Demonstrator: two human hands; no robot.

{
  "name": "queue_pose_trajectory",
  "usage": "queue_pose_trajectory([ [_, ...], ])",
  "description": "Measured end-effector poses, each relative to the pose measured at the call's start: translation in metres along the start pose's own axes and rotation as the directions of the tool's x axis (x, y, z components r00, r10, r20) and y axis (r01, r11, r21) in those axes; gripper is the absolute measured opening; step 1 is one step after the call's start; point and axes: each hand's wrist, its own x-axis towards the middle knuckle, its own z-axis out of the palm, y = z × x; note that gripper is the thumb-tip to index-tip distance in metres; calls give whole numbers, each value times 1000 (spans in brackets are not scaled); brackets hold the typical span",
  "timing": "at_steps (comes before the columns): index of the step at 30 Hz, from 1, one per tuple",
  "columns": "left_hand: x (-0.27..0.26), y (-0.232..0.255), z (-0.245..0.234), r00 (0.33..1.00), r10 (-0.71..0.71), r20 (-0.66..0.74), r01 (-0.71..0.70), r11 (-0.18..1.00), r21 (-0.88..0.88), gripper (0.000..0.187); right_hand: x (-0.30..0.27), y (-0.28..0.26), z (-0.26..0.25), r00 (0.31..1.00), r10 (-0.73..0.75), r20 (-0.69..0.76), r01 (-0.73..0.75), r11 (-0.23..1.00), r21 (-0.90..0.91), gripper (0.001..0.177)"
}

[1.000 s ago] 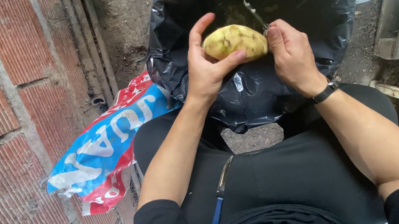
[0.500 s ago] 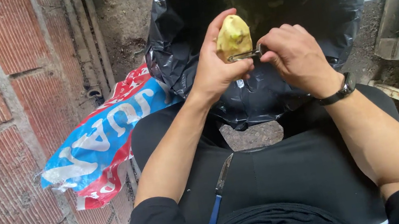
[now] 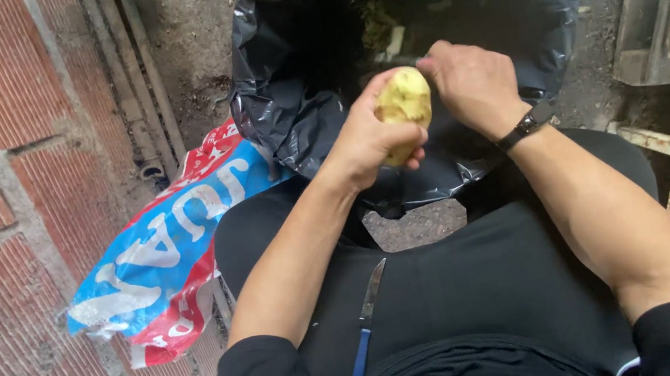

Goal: Peeling a potato over a trash bag using a small knife

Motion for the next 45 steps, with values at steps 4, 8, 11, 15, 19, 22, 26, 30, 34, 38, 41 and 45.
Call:
queue_pose_trajectory([
  [4, 13, -2, -15, 995, 11, -98, -12, 1000, -5, 84, -4, -25, -37, 994, 55, -95, -39, 985, 169, 48],
  [8, 1, 15, -15, 978, 67, -197, -16, 969, 248, 75, -7, -34, -35, 846, -405, -347, 284, 893, -351, 24],
  [11, -12, 26, -6, 949, 101, -300, 82, 836, 542, 77, -15, -32, -27, 850, -396, -349, 186, 843, -504, 23],
  [15, -2, 25, -10, 927, 247, -282, 67, 632, 772, 83, -16, -30, -7, 922, -205, -328, 144, 969, -199, 37],
  [19, -2, 20, -12, 917, 371, -147, -72, 517, 853, 80, -18, -35, -27, 944, -64, -323, 45, 997, -66, 48],
  [22, 1, 10, -17, 843, 533, -71, -180, 405, 896, 79, -20, -38, -32, 921, -182, -344, 131, 977, -165, 33],
  [26, 5, 10, -13, 768, 640, -9, -285, 355, 891, 71, -23, -34, -47, 969, 56, -242, -39, 996, 76, 52],
  [30, 10, 11, -15, 625, 777, 75, -472, 300, 829, 70, -12, -15, -41, 984, 126, -129, -106, 983, 152, 46],
  [34, -5, 23, -5, 545, 831, 117, -604, 292, 741, 59, -13, -34, -68, 971, 228, -76, -184, 910, 371, 47],
  [38, -5, 24, -3, 386, 915, 119, -657, 182, 731, 63, -7, -40, -66, 960, 271, -77, -155, 736, 658, 46],
  [41, -5, 31, 0, 261, 956, 135, -738, 107, 666, 61, -2, -41, -58, 968, 243, -55, -122, 653, 747, 47],
  [45, -14, 36, 7, 343, 933, 114, -744, 195, 639, 66, -2, -45, -43, 977, 213, -16, -110, 568, 816, 47],
])
